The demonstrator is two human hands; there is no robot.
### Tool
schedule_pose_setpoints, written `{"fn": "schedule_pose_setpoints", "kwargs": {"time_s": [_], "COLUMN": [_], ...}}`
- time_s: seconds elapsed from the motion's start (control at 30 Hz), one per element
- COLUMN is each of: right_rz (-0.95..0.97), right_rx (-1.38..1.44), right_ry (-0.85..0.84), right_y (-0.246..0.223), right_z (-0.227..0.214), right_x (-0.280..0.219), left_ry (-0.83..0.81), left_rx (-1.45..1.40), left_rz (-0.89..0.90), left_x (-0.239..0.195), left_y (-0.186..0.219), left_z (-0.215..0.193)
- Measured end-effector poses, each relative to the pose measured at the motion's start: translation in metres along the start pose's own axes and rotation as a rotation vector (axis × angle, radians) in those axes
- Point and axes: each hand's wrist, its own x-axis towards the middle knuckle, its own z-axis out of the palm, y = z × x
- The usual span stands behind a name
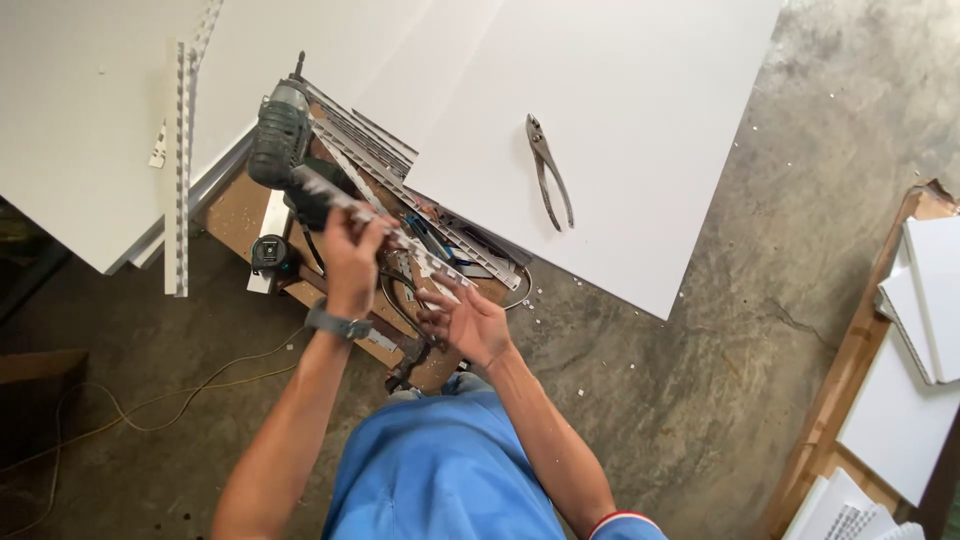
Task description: The person aligns a perforated plastic hinge strip along the edge of a white foam board, applies glue from a squeeze bottle along the board edge, presses the strip into place, and uses pliers to crimp and secure the strip. They then handle another strip and board to repeat the process.
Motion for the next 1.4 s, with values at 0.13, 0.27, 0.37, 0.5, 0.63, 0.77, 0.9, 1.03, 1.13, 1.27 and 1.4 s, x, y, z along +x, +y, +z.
{"fn": "schedule_pose_setpoints", "kwargs": {"time_s": [0.13,0.27,0.37,0.5,0.63,0.77,0.9,1.03,1.13,1.27,1.4], "right_rz": [-0.165,-0.197,-0.231,-0.345,-0.269,-0.221,-0.191,-0.188,-0.113,0.056,-0.054], "right_rx": [0.108,-0.104,-0.223,-0.322,-0.326,-0.382,-0.380,-0.631,-0.902,-2.104,-2.101], "right_ry": [-0.160,-0.250,-0.227,-0.079,-0.127,-0.173,-0.075,0.254,0.693,0.899,0.925], "right_y": [-0.013,-0.022,-0.008,0.004,0.013,0.018,0.032,0.062,0.090,0.111,0.120], "right_z": [0.031,0.040,0.022,-0.005,-0.026,-0.013,0.006,-0.037,-0.053,-0.034,-0.068], "right_x": [0.009,0.024,0.045,0.075,0.074,0.076,0.079,0.097,0.099,0.105,0.105], "left_ry": [0.181,0.347,0.388,0.213,0.117,-0.189,-0.328,-0.154,-0.111,-0.038,-0.168], "left_rx": [-0.113,-0.264,-0.198,0.314,0.943,1.270,0.980,0.620,0.487,0.190,0.179], "left_rz": [0.016,0.044,-0.035,-0.333,0.084,0.226,-0.419,-0.615,-0.559,-0.644,-0.623], "left_x": [-0.024,-0.047,-0.068,-0.105,-0.102,-0.065,-0.048,-0.028,-0.019,0.000,0.019], "left_y": [0.013,0.019,0.018,0.021,0.070,0.052,0.021,0.023,0.036,0.072,0.076], "left_z": [-0.026,-0.043,-0.057,-0.057,-0.023,-0.044,-0.107,-0.214,-0.270,-0.277,-0.279]}}
